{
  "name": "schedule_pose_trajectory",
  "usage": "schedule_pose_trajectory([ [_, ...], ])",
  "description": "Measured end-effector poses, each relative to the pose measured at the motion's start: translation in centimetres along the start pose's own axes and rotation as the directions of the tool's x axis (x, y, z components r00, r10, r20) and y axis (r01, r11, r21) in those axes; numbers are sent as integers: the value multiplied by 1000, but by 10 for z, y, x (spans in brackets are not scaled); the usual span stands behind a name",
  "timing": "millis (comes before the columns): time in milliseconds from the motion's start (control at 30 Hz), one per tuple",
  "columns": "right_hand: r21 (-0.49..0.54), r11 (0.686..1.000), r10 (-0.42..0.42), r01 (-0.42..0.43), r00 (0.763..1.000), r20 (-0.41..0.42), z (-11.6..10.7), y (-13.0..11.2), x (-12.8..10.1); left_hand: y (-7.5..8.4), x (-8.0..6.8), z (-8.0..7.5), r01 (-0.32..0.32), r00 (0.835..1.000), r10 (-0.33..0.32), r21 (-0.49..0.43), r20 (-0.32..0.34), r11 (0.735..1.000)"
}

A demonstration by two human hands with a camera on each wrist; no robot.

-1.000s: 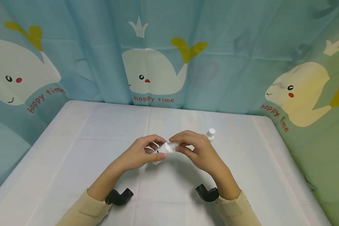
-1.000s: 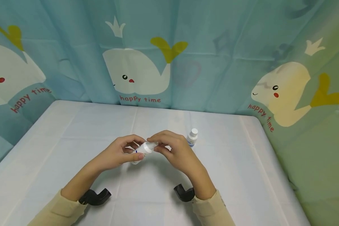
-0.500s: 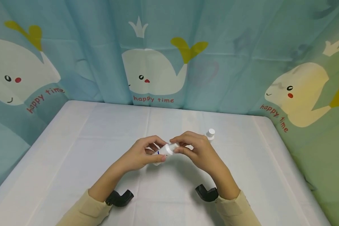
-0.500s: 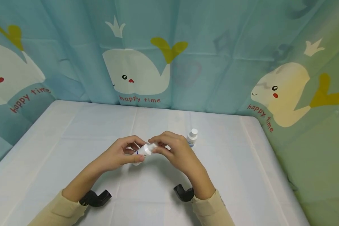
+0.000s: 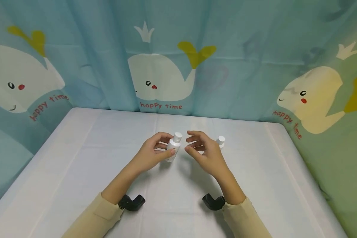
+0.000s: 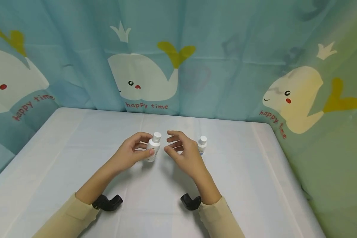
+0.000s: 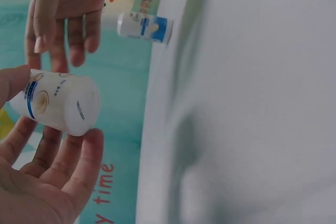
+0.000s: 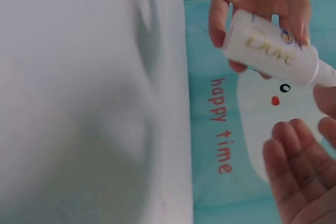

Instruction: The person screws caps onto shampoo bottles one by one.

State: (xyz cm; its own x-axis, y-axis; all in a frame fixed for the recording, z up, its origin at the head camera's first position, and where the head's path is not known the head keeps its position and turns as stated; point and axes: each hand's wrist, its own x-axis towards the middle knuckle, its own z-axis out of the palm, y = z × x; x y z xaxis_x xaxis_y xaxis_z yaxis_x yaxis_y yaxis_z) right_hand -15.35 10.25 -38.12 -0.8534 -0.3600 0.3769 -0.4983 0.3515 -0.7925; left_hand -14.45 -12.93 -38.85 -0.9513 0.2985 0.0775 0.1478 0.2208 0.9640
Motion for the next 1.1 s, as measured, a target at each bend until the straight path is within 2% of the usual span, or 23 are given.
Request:
schedule_pose_trajectory([
  [167, 45, 992, 115, -117, 992, 50, 1, 12, 0, -6, 23, 1, -5, 1000, 4, -5, -20, 1000],
  [367, 78, 980, 173, -186, 974, 147, 6, 22, 0, -14, 47, 4, 5, 1000, -4, 36, -27, 999],
  [533, 69, 967, 227, -243, 955, 189, 8, 27, 0, -20, 61, 8, 12, 1000, -11, 52, -12, 999],
  [733, 51, 959, 262, -280, 939, 222, 11, 34, 0, -28, 69, 12, 34, 999, -34, 54, 2, 998],
  [1100, -29, 951, 303, -306, 915, 267, 10, 37, -2, -35, 69, 17, 72, 997, -74, 59, 34, 996],
])
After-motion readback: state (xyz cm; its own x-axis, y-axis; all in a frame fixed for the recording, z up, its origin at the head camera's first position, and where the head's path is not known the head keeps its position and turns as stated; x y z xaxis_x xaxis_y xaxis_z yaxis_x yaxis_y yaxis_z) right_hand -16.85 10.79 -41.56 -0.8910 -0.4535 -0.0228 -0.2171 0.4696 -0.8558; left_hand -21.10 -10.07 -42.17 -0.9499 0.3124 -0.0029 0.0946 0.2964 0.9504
